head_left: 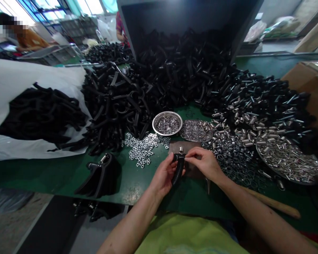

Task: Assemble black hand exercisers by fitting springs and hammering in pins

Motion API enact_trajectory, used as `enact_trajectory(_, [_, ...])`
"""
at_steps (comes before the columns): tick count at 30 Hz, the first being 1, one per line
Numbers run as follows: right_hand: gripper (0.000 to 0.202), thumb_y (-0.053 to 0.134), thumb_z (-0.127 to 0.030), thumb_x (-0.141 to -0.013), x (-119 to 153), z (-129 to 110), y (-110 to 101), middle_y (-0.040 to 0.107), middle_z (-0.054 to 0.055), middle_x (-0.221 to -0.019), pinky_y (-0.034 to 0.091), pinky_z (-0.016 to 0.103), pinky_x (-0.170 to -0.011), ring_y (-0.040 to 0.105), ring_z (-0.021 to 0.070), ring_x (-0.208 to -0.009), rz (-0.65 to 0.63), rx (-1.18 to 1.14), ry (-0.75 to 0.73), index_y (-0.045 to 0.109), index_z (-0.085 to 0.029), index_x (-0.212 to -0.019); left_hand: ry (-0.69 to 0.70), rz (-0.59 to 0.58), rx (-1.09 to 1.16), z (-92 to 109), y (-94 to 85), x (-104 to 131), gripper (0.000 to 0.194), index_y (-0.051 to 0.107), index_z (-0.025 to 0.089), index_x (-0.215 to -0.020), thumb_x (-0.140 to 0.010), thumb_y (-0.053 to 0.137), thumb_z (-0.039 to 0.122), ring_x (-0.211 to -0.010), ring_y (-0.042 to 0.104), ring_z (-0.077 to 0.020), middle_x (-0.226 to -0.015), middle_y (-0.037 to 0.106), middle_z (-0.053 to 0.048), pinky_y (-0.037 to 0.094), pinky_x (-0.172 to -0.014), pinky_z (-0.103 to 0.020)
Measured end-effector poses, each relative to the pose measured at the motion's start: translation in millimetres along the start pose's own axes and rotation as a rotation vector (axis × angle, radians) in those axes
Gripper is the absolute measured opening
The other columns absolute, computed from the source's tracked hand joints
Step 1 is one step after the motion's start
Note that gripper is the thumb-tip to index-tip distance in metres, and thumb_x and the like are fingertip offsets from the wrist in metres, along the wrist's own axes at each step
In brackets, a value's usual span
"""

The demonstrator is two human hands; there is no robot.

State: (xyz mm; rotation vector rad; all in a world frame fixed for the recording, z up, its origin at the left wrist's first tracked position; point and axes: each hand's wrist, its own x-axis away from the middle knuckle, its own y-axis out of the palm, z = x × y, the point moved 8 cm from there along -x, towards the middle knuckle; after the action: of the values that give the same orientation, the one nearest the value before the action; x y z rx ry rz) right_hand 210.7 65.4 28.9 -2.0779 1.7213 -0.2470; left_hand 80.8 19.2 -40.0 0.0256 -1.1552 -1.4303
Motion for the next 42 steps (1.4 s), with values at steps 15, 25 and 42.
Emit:
enact_trajectory(15, [0.022,0.044,-0.015,-0.090,0,12,33,0.062,0.004,-0.068,0.028,0.029,-0.058,0.049,0.0145,-0.063,-0.337,0.865,-0.745,0.062,-0.019,-0.078,0.787,-0.100,-1.700,32,27.7,-5,0.064,0.055,0.019,-0.124,-0.069,0.070,0.049,-0.105,0.054,-0.0276,-0.109,0.064,-0.010,0.040,-0.093,-0.042])
enact_trajectory(25, [0.018,0.055,-0.041,-0.084,70,27,-54,0.061,0.006,-0.083,0.038,0.032,-0.063,0.055,0.0220,-0.079,-0.192,1.011,-0.154,0.057,-0.023,-0.086,0.817,0.065,-1.851,20,22.2,3,0.058,0.053,0.021,-0.113,-0.066,0.073,0.049,-0.100,0.052,-0.0251,-0.107,0.060,-0.007,0.042,-0.085,-0.038])
enact_trajectory(42, [0.028,0.032,-0.027,-0.092,61,-25,-45,0.069,0.007,-0.081,0.048,0.030,-0.060,0.066,0.0205,-0.068,0.036,0.559,-0.071,0.055,-0.022,-0.107,0.811,0.172,-1.902,23,24.7,2,0.058,0.058,0.020,-0.105,-0.059,0.078,0.048,-0.099,0.051,-0.0247,-0.103,0.057,-0.006,0.043,-0.083,-0.037])
